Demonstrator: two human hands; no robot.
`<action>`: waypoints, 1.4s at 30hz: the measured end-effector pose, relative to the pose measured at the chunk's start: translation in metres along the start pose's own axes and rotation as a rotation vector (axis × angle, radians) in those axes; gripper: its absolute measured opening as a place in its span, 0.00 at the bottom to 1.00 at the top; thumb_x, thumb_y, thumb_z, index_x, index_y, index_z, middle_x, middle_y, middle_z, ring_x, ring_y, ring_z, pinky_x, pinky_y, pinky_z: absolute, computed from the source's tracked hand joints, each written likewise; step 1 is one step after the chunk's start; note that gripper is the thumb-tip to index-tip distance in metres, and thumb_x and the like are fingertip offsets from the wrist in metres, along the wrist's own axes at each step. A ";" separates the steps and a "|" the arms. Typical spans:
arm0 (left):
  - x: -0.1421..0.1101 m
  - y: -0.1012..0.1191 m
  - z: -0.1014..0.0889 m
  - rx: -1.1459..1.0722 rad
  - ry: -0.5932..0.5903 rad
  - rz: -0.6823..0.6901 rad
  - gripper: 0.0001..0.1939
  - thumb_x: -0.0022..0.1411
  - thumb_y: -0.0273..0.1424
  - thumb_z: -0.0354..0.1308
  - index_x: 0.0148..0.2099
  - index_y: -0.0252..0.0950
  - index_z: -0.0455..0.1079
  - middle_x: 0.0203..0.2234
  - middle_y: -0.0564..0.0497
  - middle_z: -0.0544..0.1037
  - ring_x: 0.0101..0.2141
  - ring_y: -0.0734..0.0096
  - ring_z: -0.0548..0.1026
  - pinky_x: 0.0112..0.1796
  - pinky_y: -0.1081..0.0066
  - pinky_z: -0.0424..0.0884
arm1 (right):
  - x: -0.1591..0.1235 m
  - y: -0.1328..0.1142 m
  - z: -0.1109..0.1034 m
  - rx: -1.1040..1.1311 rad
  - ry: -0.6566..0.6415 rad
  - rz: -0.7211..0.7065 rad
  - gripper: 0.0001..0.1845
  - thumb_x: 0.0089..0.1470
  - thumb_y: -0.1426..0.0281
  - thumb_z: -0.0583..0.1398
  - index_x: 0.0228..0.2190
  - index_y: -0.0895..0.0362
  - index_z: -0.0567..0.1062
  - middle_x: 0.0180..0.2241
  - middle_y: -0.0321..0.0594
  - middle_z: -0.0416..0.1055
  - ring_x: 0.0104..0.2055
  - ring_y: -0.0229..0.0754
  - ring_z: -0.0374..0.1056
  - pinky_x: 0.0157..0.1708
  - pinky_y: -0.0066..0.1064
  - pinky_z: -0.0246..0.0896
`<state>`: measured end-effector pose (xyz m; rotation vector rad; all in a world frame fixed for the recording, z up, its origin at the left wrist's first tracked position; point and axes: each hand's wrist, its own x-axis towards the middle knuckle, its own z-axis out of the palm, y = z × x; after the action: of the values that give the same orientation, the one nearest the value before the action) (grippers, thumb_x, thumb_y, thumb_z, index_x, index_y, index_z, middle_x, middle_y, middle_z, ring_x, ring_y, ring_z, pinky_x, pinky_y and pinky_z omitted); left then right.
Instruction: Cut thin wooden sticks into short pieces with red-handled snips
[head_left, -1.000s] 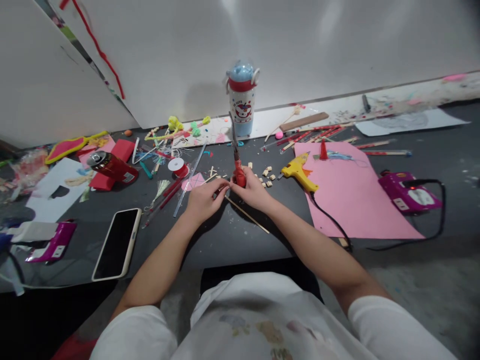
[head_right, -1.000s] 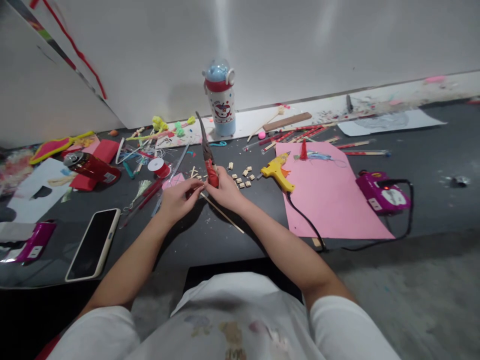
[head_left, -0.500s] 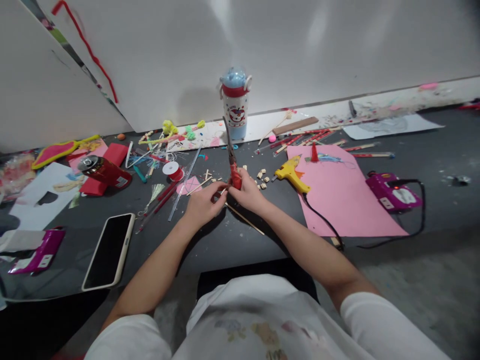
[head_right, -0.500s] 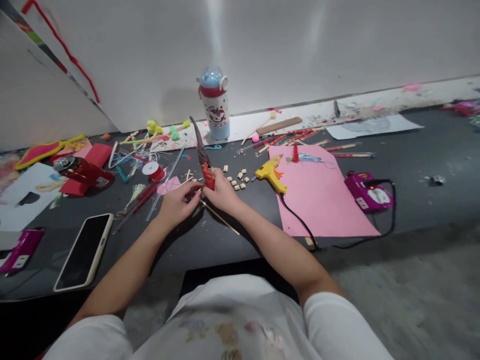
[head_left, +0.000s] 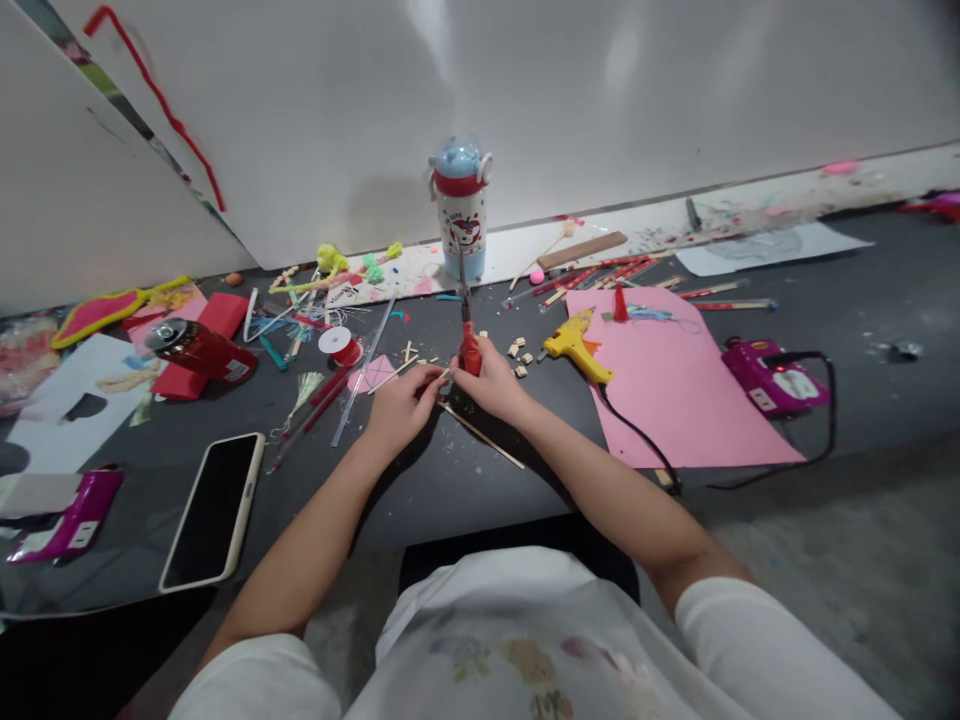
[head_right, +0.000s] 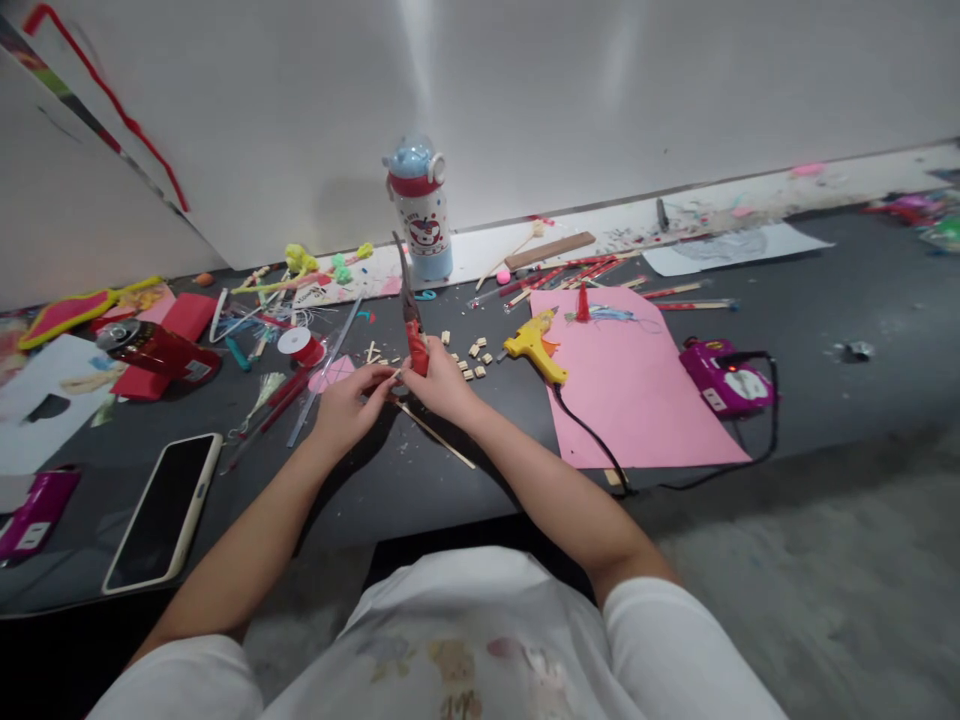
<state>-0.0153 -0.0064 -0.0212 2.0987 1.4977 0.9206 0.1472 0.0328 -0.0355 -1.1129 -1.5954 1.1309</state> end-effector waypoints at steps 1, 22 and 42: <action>0.000 0.000 0.000 0.002 -0.003 0.002 0.12 0.64 0.37 0.50 0.44 0.38 0.70 0.35 0.51 0.80 0.30 0.72 0.78 0.34 0.73 0.71 | 0.001 0.003 0.001 0.032 -0.009 -0.007 0.12 0.46 0.66 0.57 0.33 0.55 0.61 0.30 0.35 0.69 0.32 0.40 0.66 0.39 0.36 0.61; -0.004 -0.004 0.003 0.049 -0.021 0.012 0.11 0.64 0.35 0.50 0.43 0.37 0.70 0.33 0.50 0.79 0.31 0.71 0.78 0.34 0.72 0.70 | -0.001 0.003 0.003 0.029 0.031 0.048 0.14 0.47 0.64 0.58 0.36 0.55 0.63 0.30 0.35 0.66 0.32 0.39 0.63 0.37 0.36 0.61; 0.001 -0.009 -0.012 0.129 0.117 -0.030 0.11 0.65 0.35 0.49 0.42 0.37 0.71 0.32 0.50 0.79 0.31 0.72 0.76 0.32 0.74 0.68 | -0.005 -0.003 0.000 0.014 -0.034 0.041 0.12 0.47 0.63 0.59 0.32 0.55 0.62 0.27 0.33 0.62 0.29 0.38 0.58 0.34 0.35 0.57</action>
<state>-0.0301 -0.0025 -0.0181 2.1377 1.6841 0.9745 0.1476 0.0275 -0.0335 -1.1268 -1.5951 1.1920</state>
